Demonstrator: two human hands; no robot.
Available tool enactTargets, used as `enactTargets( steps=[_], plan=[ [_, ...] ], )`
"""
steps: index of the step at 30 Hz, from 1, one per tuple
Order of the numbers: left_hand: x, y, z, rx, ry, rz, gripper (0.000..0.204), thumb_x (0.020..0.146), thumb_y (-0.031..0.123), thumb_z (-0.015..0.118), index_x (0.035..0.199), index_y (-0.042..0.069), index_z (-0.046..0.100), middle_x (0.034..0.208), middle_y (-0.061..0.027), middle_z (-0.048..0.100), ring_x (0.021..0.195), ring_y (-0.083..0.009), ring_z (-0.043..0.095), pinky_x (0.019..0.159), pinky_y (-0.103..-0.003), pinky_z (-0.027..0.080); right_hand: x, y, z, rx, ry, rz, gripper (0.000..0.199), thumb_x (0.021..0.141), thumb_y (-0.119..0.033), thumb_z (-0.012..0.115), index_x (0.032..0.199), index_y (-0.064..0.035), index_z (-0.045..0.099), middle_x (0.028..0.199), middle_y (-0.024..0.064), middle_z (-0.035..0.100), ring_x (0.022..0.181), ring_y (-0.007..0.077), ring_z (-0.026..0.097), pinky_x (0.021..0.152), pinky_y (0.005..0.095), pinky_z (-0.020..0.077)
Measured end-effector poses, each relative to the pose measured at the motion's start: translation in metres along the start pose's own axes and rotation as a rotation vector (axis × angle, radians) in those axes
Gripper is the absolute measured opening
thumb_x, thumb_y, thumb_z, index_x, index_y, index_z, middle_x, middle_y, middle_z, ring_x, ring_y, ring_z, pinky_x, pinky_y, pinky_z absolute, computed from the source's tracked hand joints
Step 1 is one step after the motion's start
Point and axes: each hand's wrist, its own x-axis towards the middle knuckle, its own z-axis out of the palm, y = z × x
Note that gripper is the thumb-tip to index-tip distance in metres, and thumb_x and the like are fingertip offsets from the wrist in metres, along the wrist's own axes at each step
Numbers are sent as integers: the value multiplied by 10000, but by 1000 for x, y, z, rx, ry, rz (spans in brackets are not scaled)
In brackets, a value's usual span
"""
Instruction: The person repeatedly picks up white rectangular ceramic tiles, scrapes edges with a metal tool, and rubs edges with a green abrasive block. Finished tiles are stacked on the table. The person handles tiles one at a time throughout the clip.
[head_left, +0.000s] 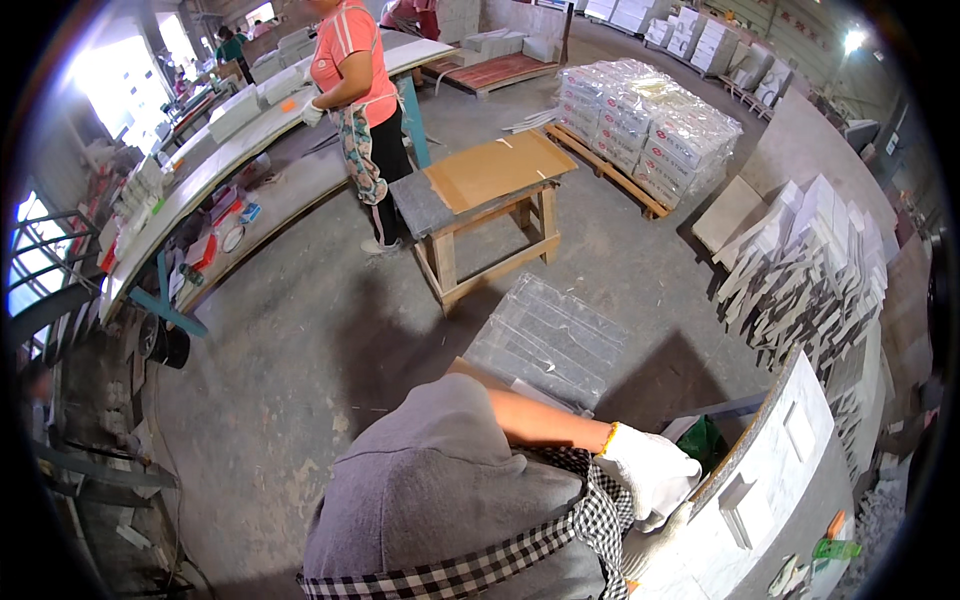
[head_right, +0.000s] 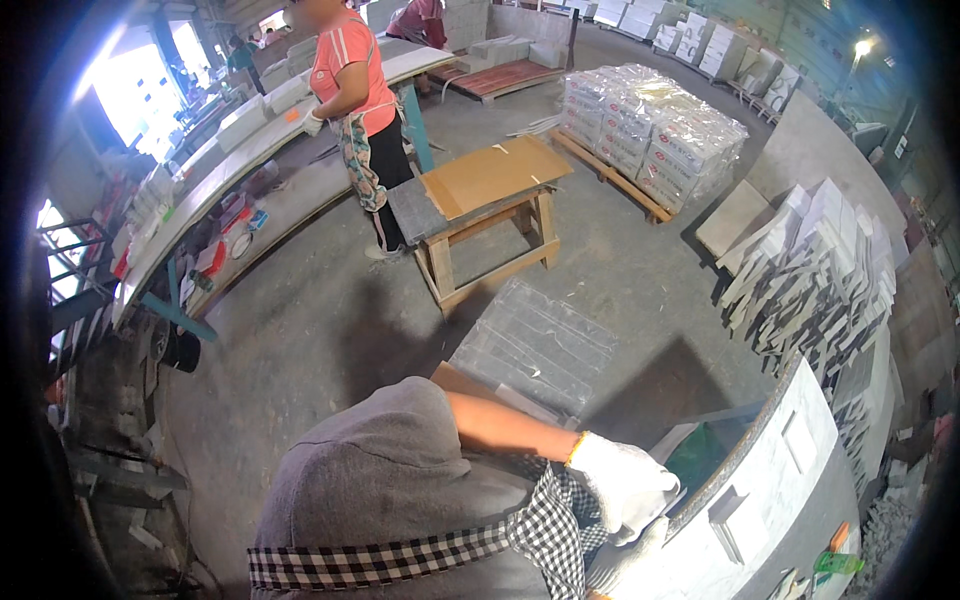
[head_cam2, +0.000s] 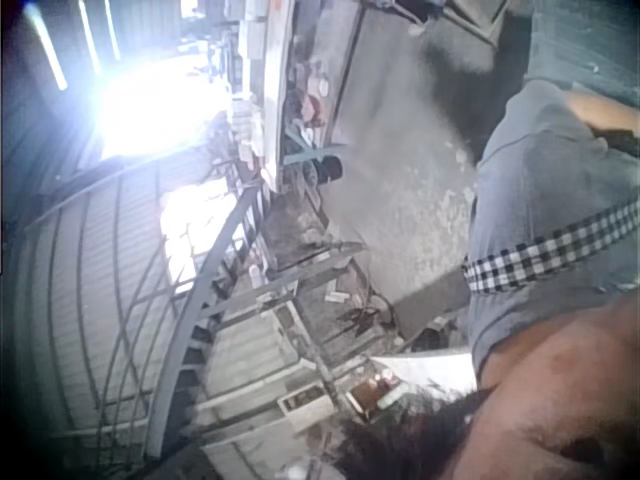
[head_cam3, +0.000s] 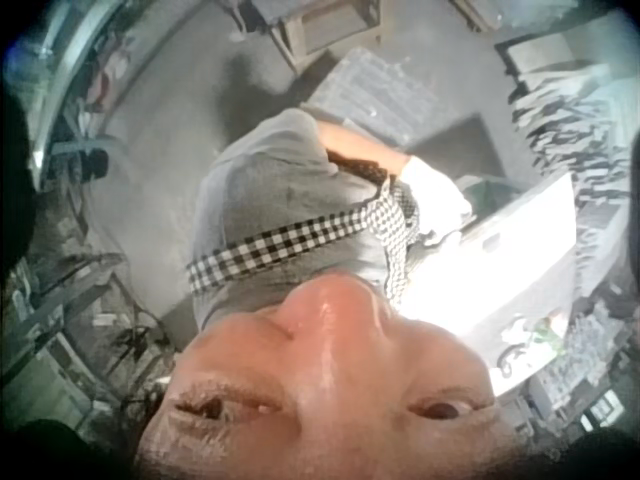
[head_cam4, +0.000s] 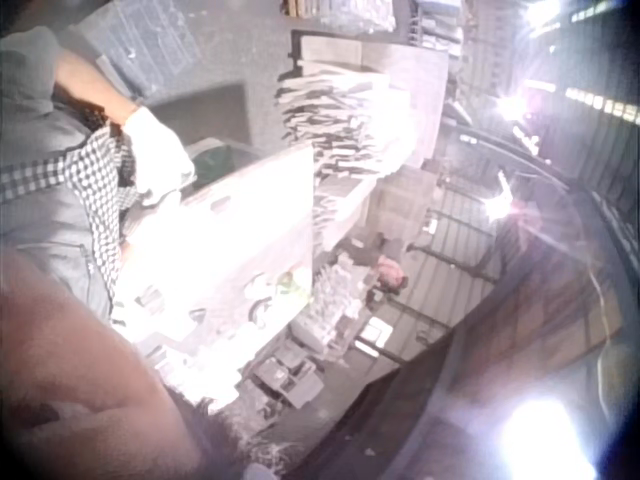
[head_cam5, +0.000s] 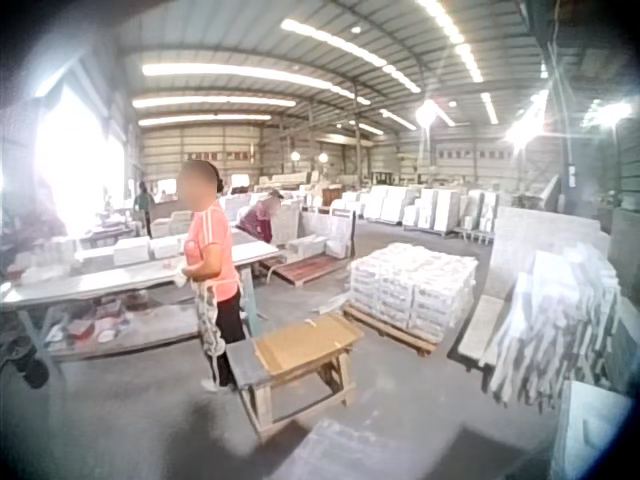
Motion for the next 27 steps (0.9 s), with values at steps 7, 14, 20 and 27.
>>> enactTargets(
  steps=[7,14,20,27],
  plan=[
    [3,2,5,-27,-62,-19,797,521,342,907,1138,-10,546,1030,-223,662,992,-397,667,828,-455,511,0,-2,-10,-26,17,8,614,988,-409,658,1450,-36,499,1290,94,588,1089,147,570,869,290,483],
    [4,-6,16,23,-25,40,770,513,338,911,1104,-4,556,966,-219,669,947,-410,671,800,-461,515,-2,1,-24,-46,18,20,658,954,-389,708,1470,-46,488,1328,130,584,1150,176,563,948,338,470],
    [-3,11,11,45,-22,18,738,529,340,909,1080,2,552,954,-214,671,923,-403,674,793,-461,514,1,3,-30,-78,16,36,702,924,-373,750,1487,-53,478,1361,161,582,1201,200,558,1017,380,458],
    [-3,38,2,121,-113,17,477,623,260,821,946,-27,620,811,-227,667,784,-404,687,674,-467,522,17,11,-46,-121,48,83,759,890,-354,800,1507,-63,467,1399,196,578,1262,229,551,1097,428,444]
  ],
)
